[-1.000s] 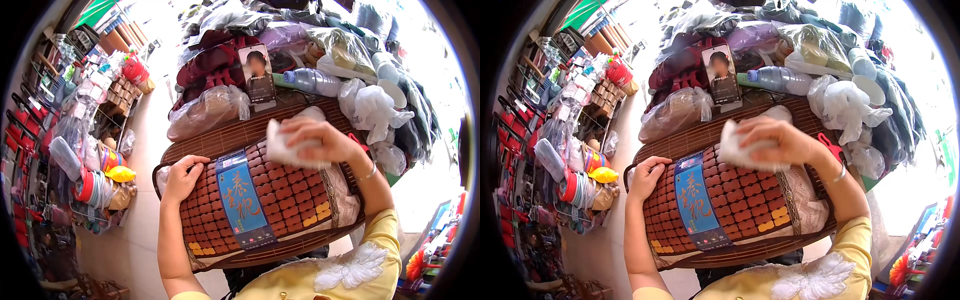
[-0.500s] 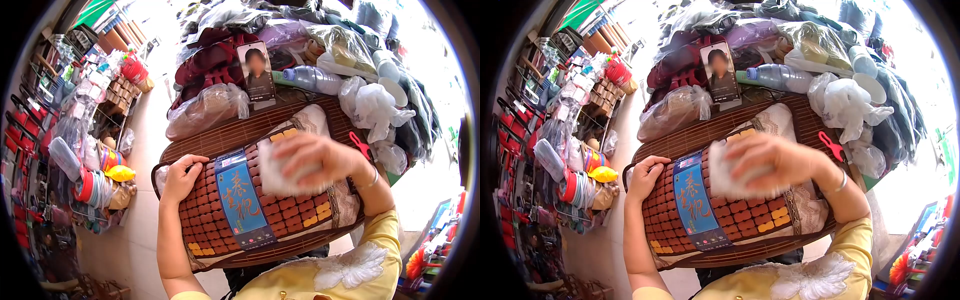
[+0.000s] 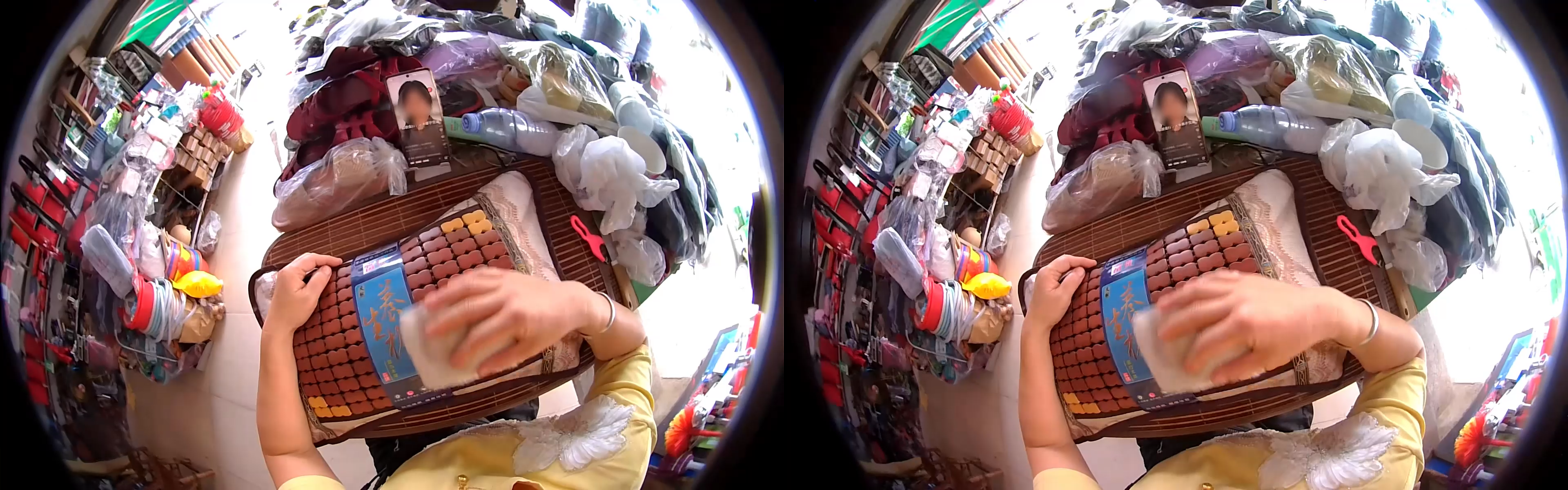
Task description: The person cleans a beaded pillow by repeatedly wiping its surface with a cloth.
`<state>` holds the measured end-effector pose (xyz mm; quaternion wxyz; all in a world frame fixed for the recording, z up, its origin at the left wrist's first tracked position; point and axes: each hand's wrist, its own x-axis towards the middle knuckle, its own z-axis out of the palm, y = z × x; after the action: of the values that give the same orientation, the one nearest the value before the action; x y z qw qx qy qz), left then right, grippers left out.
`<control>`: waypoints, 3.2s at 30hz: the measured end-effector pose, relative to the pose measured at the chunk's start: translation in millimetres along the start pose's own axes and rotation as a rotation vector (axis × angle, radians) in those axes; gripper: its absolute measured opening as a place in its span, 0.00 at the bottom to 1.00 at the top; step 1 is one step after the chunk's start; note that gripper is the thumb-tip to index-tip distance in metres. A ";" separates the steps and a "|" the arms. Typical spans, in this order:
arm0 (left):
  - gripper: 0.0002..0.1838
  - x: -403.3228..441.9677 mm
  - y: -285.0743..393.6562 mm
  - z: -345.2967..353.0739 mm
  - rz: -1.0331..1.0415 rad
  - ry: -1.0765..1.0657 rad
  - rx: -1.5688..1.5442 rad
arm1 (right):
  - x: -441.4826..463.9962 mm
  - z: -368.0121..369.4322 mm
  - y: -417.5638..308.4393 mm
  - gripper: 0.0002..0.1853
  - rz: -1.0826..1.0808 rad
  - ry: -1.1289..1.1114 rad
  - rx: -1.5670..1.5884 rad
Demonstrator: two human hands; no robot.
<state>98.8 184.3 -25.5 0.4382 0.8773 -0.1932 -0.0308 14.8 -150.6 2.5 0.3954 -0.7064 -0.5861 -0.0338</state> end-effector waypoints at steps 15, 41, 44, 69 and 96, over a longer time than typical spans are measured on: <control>0.27 -18.6 128.6 86.1 0.862 -0.224 0.286 | -48.6 -34.3 87.9 0.19 0.545 0.341 -0.188; 0.32 -24.3 137.8 114.8 0.877 -0.309 0.461 | -54.7 -31.4 98.5 0.14 0.553 0.414 -0.204; 0.25 -46.5 138.4 134.0 1.016 -0.315 0.439 | -59.2 -30.9 103.3 0.14 0.564 0.454 -0.218; 0.20 -49.6 133.6 131.7 1.117 -0.270 0.597 | -61.9 -27.9 106.3 0.13 0.640 0.545 -0.205; 0.26 56.7 83.6 68.9 0.281 -0.363 -0.002 | -59.3 -29.6 105.3 0.13 0.640 0.560 -0.161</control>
<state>109.7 66.1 4.1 0.3971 0.8215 -0.3889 -0.1270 98.7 -215.8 -62.2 0.4734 -0.8447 -0.2033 -0.1453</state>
